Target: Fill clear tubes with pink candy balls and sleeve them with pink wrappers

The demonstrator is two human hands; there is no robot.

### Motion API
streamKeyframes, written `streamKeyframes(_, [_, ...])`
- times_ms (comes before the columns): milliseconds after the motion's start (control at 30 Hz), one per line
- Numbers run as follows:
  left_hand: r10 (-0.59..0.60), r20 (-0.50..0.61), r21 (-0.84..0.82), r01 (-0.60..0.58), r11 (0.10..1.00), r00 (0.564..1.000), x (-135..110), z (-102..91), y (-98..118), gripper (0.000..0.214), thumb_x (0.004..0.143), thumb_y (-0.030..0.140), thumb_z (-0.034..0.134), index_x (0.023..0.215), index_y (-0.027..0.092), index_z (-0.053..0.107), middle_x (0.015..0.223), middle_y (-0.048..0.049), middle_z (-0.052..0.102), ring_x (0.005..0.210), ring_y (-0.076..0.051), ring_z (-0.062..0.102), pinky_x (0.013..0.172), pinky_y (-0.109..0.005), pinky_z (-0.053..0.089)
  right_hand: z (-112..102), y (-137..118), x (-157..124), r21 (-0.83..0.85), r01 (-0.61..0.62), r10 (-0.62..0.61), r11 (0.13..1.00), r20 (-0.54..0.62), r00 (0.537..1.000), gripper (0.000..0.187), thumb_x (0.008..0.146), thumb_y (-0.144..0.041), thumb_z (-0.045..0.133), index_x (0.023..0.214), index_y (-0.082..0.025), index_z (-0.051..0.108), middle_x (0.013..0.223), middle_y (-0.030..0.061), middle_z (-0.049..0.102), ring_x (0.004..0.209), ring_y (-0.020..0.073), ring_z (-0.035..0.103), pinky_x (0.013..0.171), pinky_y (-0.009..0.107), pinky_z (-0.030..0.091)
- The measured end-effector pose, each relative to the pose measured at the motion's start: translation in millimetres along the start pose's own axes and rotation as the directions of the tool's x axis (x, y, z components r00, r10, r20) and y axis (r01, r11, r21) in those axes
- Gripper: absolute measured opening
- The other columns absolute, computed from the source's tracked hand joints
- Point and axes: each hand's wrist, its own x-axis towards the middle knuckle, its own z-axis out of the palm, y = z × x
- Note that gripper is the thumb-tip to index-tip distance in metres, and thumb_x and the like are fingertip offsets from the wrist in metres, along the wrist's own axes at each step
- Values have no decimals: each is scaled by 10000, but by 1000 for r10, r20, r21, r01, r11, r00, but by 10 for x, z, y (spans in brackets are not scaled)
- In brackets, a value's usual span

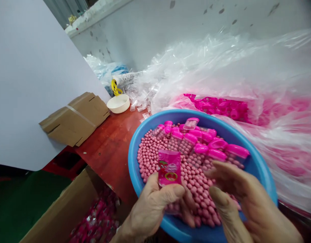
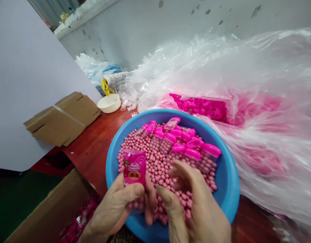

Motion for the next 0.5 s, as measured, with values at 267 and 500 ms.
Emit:
streamKeyframes(267, [-99,71,-7,100,995,993,31,-3,-46,284,677,341,714,597,81,634,482,-9,572,301,-43,456,317,-147,354,226,-297,215,469,-158,61,869,214,975,159,715,-386,729,663,-246,675,574,-19,622,411,138,571,354,234,466])
streamKeyframes(500, [-119,127,5,120,993,985,51,15,18,238,713,304,686,601,100,633,478,9,547,349,-40,463,319,-121,355,267,-271,120,310,-124,102,943,85,991,197,740,-436,702,667,-257,661,360,-71,487,252,94,422,228,187,281])
